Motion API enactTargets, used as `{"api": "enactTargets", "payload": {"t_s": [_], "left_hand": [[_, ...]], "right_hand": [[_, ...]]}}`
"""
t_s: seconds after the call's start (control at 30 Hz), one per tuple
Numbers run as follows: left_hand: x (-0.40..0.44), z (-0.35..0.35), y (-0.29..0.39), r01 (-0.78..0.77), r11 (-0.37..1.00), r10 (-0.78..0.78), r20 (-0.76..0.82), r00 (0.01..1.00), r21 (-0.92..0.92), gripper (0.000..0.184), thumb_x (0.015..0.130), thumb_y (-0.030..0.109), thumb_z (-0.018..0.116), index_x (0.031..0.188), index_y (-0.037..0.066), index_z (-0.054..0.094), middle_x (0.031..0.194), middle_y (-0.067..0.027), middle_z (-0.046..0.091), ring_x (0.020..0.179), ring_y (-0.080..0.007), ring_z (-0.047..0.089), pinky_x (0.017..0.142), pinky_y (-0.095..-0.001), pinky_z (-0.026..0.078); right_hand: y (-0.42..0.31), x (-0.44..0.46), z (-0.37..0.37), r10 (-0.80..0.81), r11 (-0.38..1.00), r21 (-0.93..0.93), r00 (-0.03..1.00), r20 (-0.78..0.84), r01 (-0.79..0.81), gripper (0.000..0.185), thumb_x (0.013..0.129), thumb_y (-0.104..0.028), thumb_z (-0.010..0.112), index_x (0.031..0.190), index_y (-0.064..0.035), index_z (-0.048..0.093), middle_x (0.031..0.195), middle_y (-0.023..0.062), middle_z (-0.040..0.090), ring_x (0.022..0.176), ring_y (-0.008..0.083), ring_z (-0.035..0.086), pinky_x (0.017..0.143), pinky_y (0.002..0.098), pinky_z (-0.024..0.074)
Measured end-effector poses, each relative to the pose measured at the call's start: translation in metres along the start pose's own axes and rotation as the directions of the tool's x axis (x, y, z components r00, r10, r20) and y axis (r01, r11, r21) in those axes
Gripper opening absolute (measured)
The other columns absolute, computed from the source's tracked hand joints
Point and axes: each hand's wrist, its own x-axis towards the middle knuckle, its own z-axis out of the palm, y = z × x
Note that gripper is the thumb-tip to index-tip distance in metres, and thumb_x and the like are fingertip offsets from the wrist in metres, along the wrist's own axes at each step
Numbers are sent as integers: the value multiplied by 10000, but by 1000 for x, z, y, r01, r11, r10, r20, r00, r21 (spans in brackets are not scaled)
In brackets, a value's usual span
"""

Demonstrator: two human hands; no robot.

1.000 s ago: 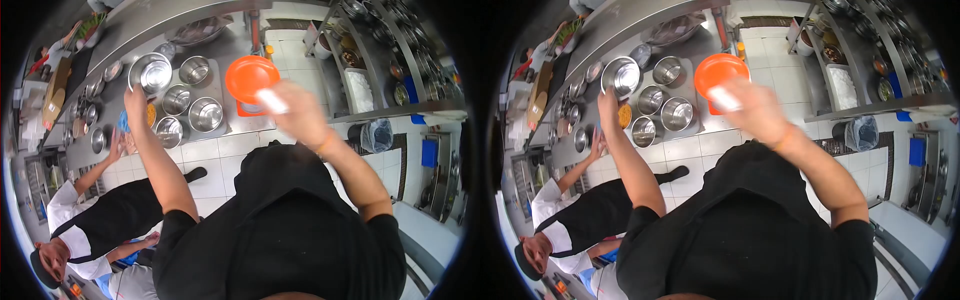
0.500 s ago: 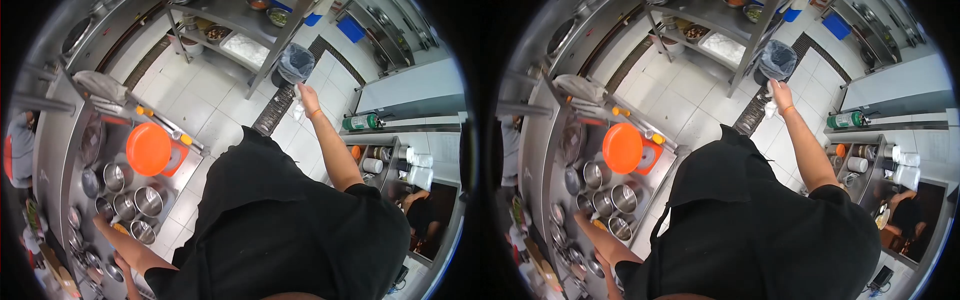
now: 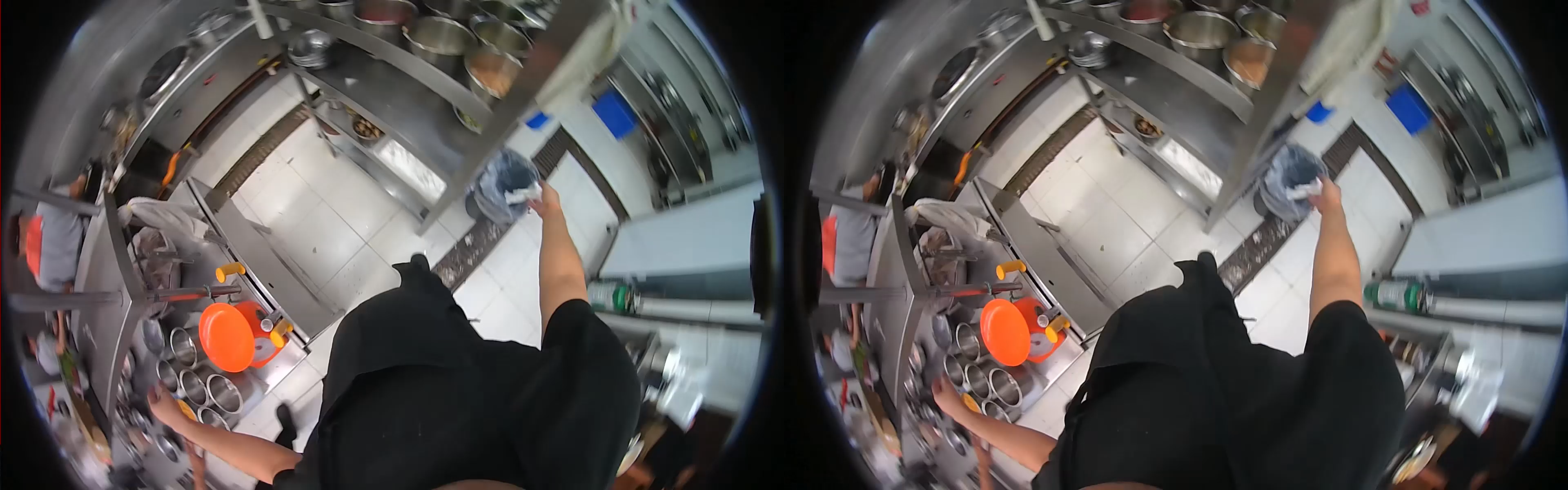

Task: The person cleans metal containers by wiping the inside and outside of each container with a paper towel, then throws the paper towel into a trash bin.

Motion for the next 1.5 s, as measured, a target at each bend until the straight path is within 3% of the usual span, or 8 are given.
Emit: {"api": "enactTargets", "payload": {"t_s": [0.17,0.2,0.23,0.27,0.5,0.6,1.23,1.5], "left_hand": [[-119,1,149,51,973,-64,-51,997,-224,541,961,357,717,1326,-34,637,1236,-199,708,1088,-271,676,942,-367,514],[-138,9,179,39,950,-55,-44,998,-309,506,972,327,710,1327,-26,639,1219,-184,711,1070,-250,674,928,-352,516],[-155,19,208,21,921,-38,-36,999,-389,473,982,298,704,1328,-18,642,1201,-168,714,1051,-229,671,915,-338,518],[-172,20,251,-10,908,27,34,999,-419,452,984,265,702,1330,-20,639,1176,-148,715,1007,-204,667,881,-323,521],[-222,63,449,-32,841,318,446,837,-540,439,928,135,750,1349,65,645,1083,-75,709,801,-109,626,722,-258,517],[-209,86,499,-99,752,482,440,758,-652,411,940,106,738,1338,52,648,1065,-47,694,784,-81,602,730,-249,521],[89,229,905,-570,458,790,19,613,-682,496,998,452,576,1274,54,685,1159,-201,730,1099,-363,695,954,-437,529],[141,286,999,-771,338,933,301,197,-540,412,939,383,649,1092,13,747,1061,-221,744,1029,-379,706,928,-454,536]], "right_hand": [[-19,75,43,-199,883,-437,980,-19,170,486,870,-319,629,1229,9,641,1152,191,695,1041,415,664,889,539,544],[17,161,17,-203,650,-692,949,240,314,440,918,-358,619,1246,-66,651,1238,174,653,1138,378,634,845,592,557],[13,125,39,-31,-156,-871,879,475,465,417,834,-317,706,1178,-81,688,1165,162,688,1064,335,679,843,511,575],[9,84,63,144,-810,-344,730,668,475,407,751,-276,793,1110,-96,726,1093,151,723,991,292,723,840,430,593],[176,40,61,732,-381,31,281,621,924,559,678,-166,806,1220,-92,692,1050,235,724,1006,356,719,762,484,614],[227,26,38,797,39,-764,441,413,644,447,876,-212,695,1300,-86,635,1195,201,674,1041,338,698,762,534,621],[162,-57,118,525,602,-730,849,56,-324,407,1017,-362,536,1344,-125,583,1280,91,632,1077,268,674,761,447,592],[135,-147,174,445,639,-691,895,-25,-337,304,1073,-203,406,1316,-182,587,1123,15,689,958,211,719,674,387,594]]}}
